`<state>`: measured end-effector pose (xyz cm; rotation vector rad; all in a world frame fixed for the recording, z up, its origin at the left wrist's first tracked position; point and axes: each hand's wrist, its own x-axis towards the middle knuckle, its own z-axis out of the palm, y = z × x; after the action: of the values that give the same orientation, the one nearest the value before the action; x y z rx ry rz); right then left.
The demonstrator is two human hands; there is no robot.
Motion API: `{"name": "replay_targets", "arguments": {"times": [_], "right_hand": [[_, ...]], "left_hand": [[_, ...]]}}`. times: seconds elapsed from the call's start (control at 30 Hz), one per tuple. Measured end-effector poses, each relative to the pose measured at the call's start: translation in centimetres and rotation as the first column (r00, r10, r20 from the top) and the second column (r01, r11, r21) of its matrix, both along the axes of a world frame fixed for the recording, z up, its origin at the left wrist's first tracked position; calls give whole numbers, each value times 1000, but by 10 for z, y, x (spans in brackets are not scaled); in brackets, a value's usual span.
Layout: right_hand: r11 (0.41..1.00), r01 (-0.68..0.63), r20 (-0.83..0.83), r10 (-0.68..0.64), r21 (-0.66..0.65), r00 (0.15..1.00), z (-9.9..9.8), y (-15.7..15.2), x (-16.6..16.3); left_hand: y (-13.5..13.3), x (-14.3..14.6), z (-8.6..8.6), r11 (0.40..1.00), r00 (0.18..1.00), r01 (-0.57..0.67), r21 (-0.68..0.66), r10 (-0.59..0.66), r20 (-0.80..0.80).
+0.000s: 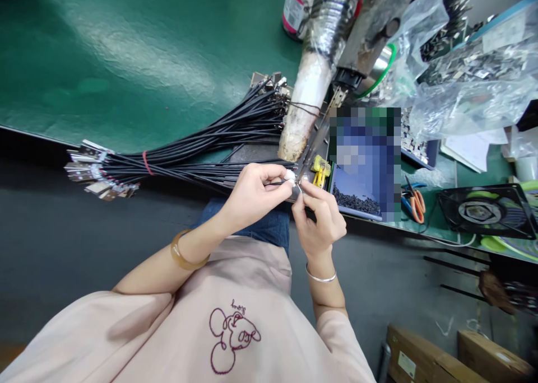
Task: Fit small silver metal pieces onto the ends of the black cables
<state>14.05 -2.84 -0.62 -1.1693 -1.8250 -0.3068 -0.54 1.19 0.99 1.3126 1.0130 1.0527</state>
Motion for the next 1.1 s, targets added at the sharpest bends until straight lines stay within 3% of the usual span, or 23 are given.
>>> {"name": "replay_targets", "arguments": {"times": [0.3, 0.53, 0.63, 0.77, 0.97, 1.1], "right_hand": [[1000, -26, 52, 26, -8, 998, -5, -4, 4], [1000, 2, -5, -2, -25, 1000, 3, -4, 6], [989, -11, -128, -8, -145, 992, 8, -3, 9], [918, -155, -337, 25, -366, 941, 13, -2, 10], [916, -141, -321, 14, -377, 947, 15, -1, 7], [880, -176, -375, -3, -441, 927, 17, -1, 8]], "left_hand": [[-1, -1, -6, 999, 999, 20, -28, -21, -28], [-6, -2, -6, 999, 997, 33, -18, -34, -75], [-8, -3, -7, 998, 992, 42, 41, -36, -121], [-7, -2, -7, 993, 990, -5, 120, 22, -138], [-6, -1, -4, 995, 990, -49, 86, 60, -124], [-7, -1, -6, 990, 983, -40, 137, 64, -171]]}}
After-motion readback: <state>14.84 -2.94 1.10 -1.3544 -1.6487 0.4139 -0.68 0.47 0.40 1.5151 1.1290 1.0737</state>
